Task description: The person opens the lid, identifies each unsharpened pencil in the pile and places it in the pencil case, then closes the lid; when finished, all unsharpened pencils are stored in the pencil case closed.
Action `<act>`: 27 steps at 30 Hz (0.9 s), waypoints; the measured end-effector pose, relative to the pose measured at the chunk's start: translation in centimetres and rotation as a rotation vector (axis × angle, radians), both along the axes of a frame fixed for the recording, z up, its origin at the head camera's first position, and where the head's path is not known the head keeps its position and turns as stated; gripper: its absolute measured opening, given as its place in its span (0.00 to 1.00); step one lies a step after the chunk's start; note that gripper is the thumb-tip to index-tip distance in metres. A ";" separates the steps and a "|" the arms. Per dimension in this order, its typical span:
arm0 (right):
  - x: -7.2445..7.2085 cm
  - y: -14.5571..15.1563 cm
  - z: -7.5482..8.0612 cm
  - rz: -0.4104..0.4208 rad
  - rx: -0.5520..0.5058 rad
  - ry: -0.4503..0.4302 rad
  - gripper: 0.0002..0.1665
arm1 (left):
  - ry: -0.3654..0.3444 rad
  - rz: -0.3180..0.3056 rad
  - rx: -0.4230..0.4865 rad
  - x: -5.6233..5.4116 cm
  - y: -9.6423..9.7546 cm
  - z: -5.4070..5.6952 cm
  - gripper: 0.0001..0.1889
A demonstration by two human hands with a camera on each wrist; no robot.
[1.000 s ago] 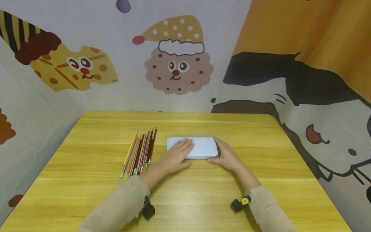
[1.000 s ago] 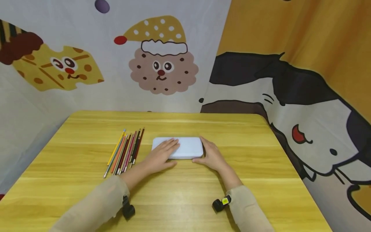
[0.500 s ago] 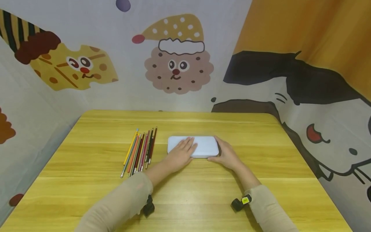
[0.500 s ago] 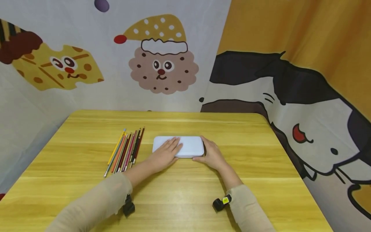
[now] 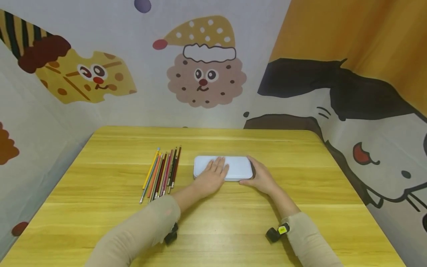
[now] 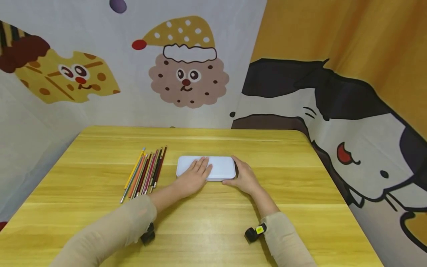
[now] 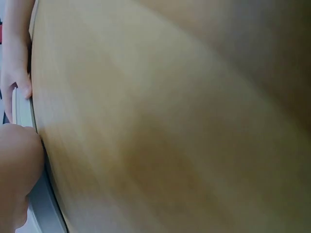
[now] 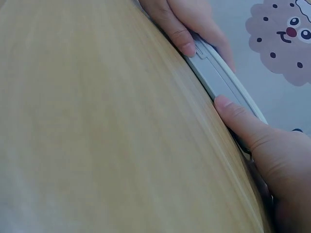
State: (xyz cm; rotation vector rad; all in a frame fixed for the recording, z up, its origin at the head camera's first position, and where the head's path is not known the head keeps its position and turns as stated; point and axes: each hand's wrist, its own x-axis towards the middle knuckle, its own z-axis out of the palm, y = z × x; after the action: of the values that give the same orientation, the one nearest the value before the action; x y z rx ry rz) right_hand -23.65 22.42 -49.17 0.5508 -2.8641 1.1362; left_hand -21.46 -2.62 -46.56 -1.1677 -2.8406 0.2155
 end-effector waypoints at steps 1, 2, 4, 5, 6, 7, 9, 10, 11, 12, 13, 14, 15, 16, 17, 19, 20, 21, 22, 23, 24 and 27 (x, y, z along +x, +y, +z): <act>0.0 0.0 0.0 -0.001 -0.002 -0.002 0.66 | 0.010 -0.004 -0.012 0.0 0.1 0.0 0.28; 0.0 0.0 -0.1 -0.001 -0.003 -0.003 0.66 | 0.021 -0.008 -0.026 0.0 0.1 0.0 0.27; -0.1 0.1 -0.1 0.002 -0.009 -0.005 0.67 | 0.054 -0.018 -0.056 0.1 0.3 0.0 0.27; -0.1 0.1 -0.1 0.005 -0.010 -0.004 0.67 | 0.080 -0.026 -0.072 0.1 0.3 0.0 0.26; -0.1 0.1 -0.1 0.007 -0.013 -0.006 0.67 | 0.109 -0.036 -0.086 0.2 0.4 0.0 0.26; -0.1 0.1 -0.1 0.010 -0.012 -0.004 0.67 | 0.143 -0.047 -0.102 0.2 0.5 0.0 0.26; -0.1 0.1 -0.1 0.013 -0.013 -0.002 0.66 | 0.217 -0.072 -0.144 0.3 0.8 0.0 0.25; -0.1 0.1 -0.1 0.012 -0.011 0.001 0.66 | 0.251 -0.084 -0.166 0.4 0.9 0.0 0.25; -0.2 0.1 -0.1 0.013 -0.010 0.003 0.66 | 0.280 -0.094 -0.185 0.5 1.1 0.1 0.25; -0.2 0.1 -0.1 0.011 -0.007 0.005 0.66 | 0.304 -0.100 -0.205 0.5 1.2 0.1 0.25; -0.2 0.1 0.0 0.010 -0.004 0.008 0.65 | 0.321 -0.102 -0.228 0.6 1.4 0.2 0.25; -0.2 0.1 0.0 0.008 -0.003 0.010 0.65 | 0.331 -0.102 -0.241 0.7 1.5 0.2 0.25; -0.2 0.1 0.0 0.008 0.000 0.011 0.65 | 0.340 -0.099 -0.256 0.7 1.6 0.3 0.25; -0.2 0.1 0.1 0.005 0.001 0.011 0.65 | 0.346 -0.096 -0.267 0.7 1.7 0.3 0.24; -0.2 0.1 0.1 0.004 0.001 0.008 0.65 | 0.351 -0.093 -0.277 0.8 1.8 0.3 0.24; -0.1 0.0 0.2 0.005 -0.005 0.001 0.64 | 0.358 -0.090 -0.291 0.8 1.9 0.3 0.24; -0.1 -0.1 0.3 0.008 -0.011 -0.002 0.64 | 0.365 -0.090 -0.295 0.8 2.0 0.3 0.24; 0.0 -0.1 0.3 0.012 -0.017 -0.004 0.64 | 0.372 -0.091 -0.301 0.8 2.0 0.3 0.24; 0.0 -0.1 0.3 0.013 -0.025 -0.009 0.64 | 0.379 -0.093 -0.303 0.8 2.0 0.2 0.24; 0.0 -0.2 0.4 0.013 -0.032 -0.014 0.64 | 0.388 -0.096 -0.304 0.8 2.1 0.2 0.24; 0.0 -0.2 0.4 0.013 -0.040 -0.018 0.63 | 0.399 -0.098 -0.306 0.8 2.1 0.2 0.25; 0.1 -0.3 0.6 0.008 -0.057 -0.029 0.63 | 0.432 -0.105 -0.318 0.9 2.1 0.1 0.25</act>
State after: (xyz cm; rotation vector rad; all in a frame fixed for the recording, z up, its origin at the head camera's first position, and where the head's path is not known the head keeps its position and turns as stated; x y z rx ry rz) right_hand -23.56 22.10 -48.58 0.5478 -2.8463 1.2328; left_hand -20.60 -0.55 -46.43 -1.1433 -2.4154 0.8274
